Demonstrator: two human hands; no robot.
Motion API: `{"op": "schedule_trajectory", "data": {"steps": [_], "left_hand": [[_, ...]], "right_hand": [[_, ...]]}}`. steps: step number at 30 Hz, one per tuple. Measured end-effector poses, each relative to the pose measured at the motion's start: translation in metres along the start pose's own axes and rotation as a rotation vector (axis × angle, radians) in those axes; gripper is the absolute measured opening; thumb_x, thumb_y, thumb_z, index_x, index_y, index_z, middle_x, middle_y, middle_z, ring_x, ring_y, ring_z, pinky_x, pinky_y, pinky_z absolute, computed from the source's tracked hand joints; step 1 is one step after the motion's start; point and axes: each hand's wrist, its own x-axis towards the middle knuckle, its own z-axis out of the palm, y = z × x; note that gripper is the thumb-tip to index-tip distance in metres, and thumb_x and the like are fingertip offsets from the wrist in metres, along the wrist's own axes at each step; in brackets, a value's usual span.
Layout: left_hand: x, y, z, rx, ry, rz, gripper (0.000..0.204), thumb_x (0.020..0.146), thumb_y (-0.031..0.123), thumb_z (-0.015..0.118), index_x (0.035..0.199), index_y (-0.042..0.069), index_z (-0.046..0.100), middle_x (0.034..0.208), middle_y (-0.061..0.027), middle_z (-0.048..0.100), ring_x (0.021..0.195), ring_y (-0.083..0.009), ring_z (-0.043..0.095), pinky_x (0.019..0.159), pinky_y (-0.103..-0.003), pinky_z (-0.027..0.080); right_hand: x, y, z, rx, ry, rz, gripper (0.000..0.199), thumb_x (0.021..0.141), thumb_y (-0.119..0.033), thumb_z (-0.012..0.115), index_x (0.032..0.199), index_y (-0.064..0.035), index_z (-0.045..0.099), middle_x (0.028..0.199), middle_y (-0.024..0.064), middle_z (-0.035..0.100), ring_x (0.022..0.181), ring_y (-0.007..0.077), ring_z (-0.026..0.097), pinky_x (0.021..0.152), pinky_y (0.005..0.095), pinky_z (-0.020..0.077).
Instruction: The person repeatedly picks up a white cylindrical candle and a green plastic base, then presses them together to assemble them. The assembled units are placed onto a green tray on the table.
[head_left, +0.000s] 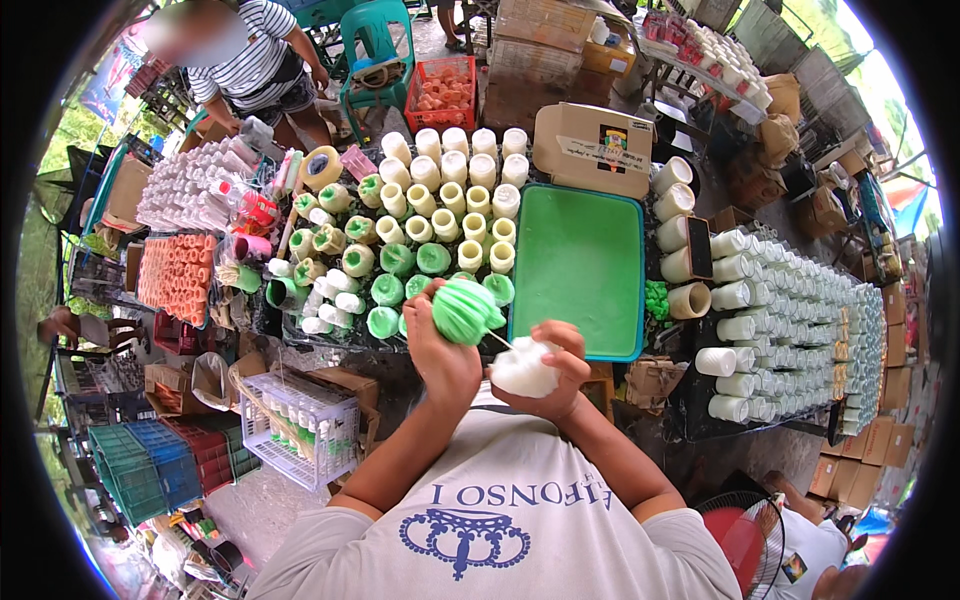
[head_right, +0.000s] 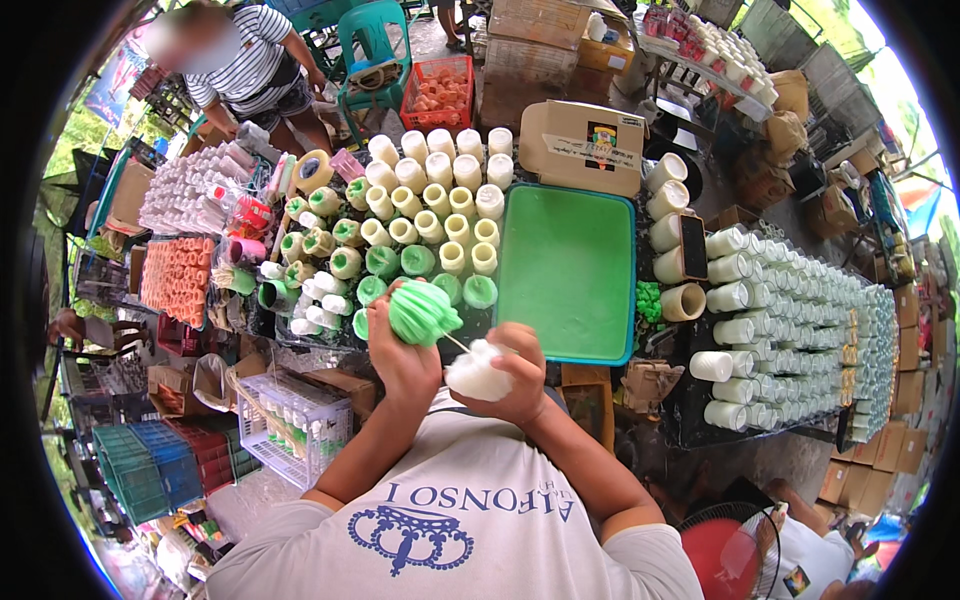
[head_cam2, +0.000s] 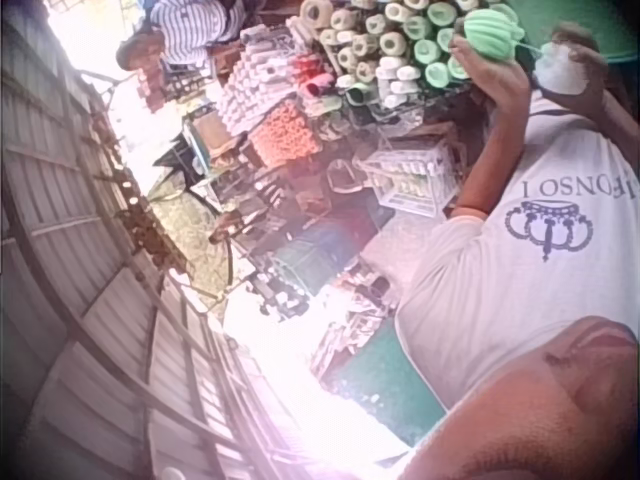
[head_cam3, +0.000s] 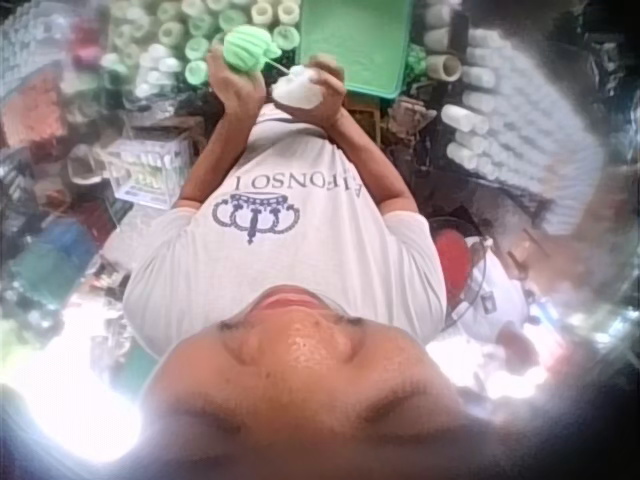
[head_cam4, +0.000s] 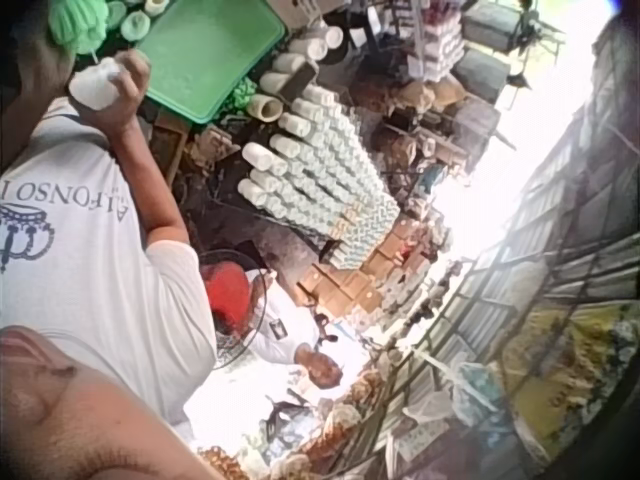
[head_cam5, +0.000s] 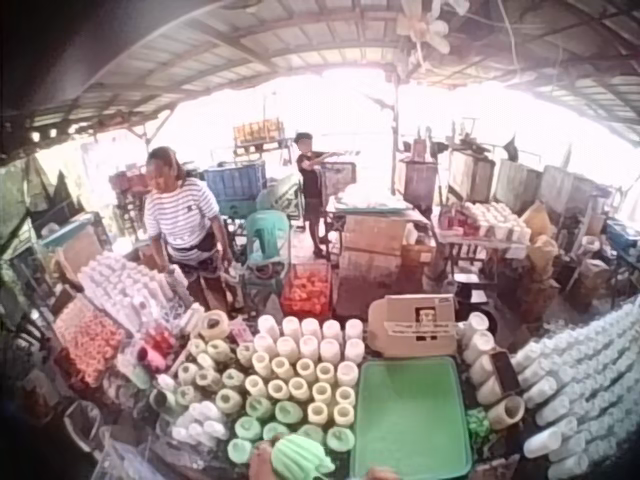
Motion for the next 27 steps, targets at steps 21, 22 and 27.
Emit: {"op": "schedule_trajectory", "data": {"steps": [21,22,27], "left_hand": [[0.039,-0.066,-0.155,0.064,0.240,-1.004,0.037,0.112,0.045,0.049,0.125,0.013,0.063,0.119,-0.0100,0.071,0.111,-0.0307,0.068,0.094,-0.057,0.059],[0.038,-0.083,-0.164,0.120,0.262,-1.028,0.040,0.112,0.049,0.049,0.125,0.015,0.063,0.119,-0.0107,0.071,0.109,-0.0306,0.068,0.092,-0.055,0.059],[0.037,-0.135,-0.193,0.212,0.297,-1.100,0.043,0.108,0.057,0.053,0.118,0.017,0.066,0.114,-0.0072,0.072,0.103,-0.0275,0.068,0.088,-0.051,0.057]], "right_hand": [[-0.026,0.024,-0.067,0.997,0.304,1.158,0.065,0.090,-0.021,0.073,0.144,-0.0118,0.038,0.129,0.0171,0.058,0.104,0.0361,0.070,0.067,0.0446,0.0642],[-0.029,0.021,-0.068,0.989,0.303,1.175,0.065,0.090,-0.021,0.073,0.143,-0.0117,0.038,0.128,0.0170,0.058,0.103,0.0358,0.070,0.068,0.0442,0.0641],[-0.033,0.011,-0.067,0.915,0.274,1.198,0.067,0.089,-0.019,0.074,0.143,-0.0119,0.037,0.125,0.0160,0.058,0.100,0.0343,0.070,0.070,0.0425,0.0635]]}}
